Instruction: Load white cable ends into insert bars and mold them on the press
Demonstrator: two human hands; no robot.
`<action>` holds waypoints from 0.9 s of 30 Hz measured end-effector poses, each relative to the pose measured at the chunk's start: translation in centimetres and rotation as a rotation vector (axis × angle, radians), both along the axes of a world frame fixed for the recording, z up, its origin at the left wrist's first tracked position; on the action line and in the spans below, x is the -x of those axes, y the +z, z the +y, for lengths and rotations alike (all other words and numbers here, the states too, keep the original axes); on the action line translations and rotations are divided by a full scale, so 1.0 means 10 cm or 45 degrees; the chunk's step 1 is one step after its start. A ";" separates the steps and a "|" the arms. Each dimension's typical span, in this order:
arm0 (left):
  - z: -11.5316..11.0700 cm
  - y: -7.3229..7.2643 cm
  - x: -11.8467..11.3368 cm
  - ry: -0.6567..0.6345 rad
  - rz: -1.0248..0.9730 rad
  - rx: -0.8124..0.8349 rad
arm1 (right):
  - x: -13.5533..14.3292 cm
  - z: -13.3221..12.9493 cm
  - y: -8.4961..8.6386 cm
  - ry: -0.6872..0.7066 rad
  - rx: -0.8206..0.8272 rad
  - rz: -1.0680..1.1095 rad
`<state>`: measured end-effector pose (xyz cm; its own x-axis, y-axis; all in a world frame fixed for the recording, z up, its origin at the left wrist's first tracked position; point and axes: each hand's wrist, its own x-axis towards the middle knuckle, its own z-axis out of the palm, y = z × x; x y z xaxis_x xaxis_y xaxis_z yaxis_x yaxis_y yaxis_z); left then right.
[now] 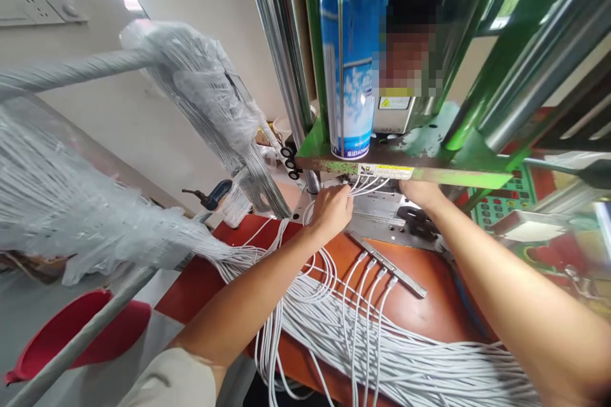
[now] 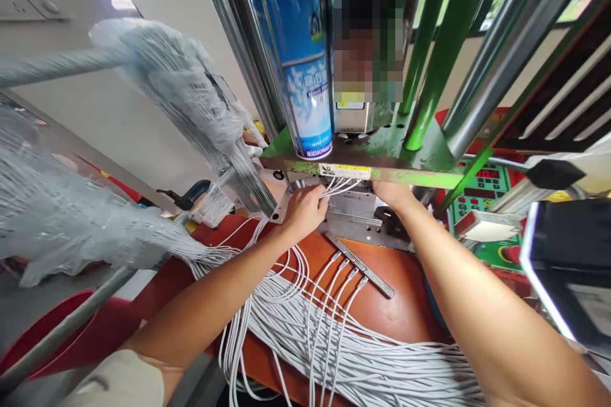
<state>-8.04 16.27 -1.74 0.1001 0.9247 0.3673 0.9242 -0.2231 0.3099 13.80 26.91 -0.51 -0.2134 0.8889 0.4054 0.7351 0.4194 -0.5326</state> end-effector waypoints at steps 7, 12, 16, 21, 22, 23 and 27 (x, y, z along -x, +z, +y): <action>-0.46 0.43 0.03 -0.301 -0.188 0.143 | -0.17 -0.61 -0.04 -0.003 -0.187 0.134; -1.16 0.54 -0.09 -0.504 -0.290 0.501 | -0.42 -1.42 -0.18 0.038 -0.285 0.188; -1.38 0.48 -0.21 -0.590 -0.752 0.871 | -0.49 -1.82 -0.22 -0.009 -0.380 0.226; -1.34 0.48 -0.38 -0.732 -1.353 1.452 | -0.50 -1.97 -0.25 -0.053 -0.493 0.293; -1.34 0.48 -0.43 -0.763 -1.430 1.492 | -0.51 -1.99 -0.25 -0.054 -0.510 0.304; -1.35 0.48 -0.48 -0.771 -1.509 1.500 | -0.51 -2.00 -0.25 -0.055 -0.523 0.313; -1.41 0.43 -0.64 -0.696 -1.691 1.473 | -0.53 -2.01 -0.26 -0.083 -0.542 0.334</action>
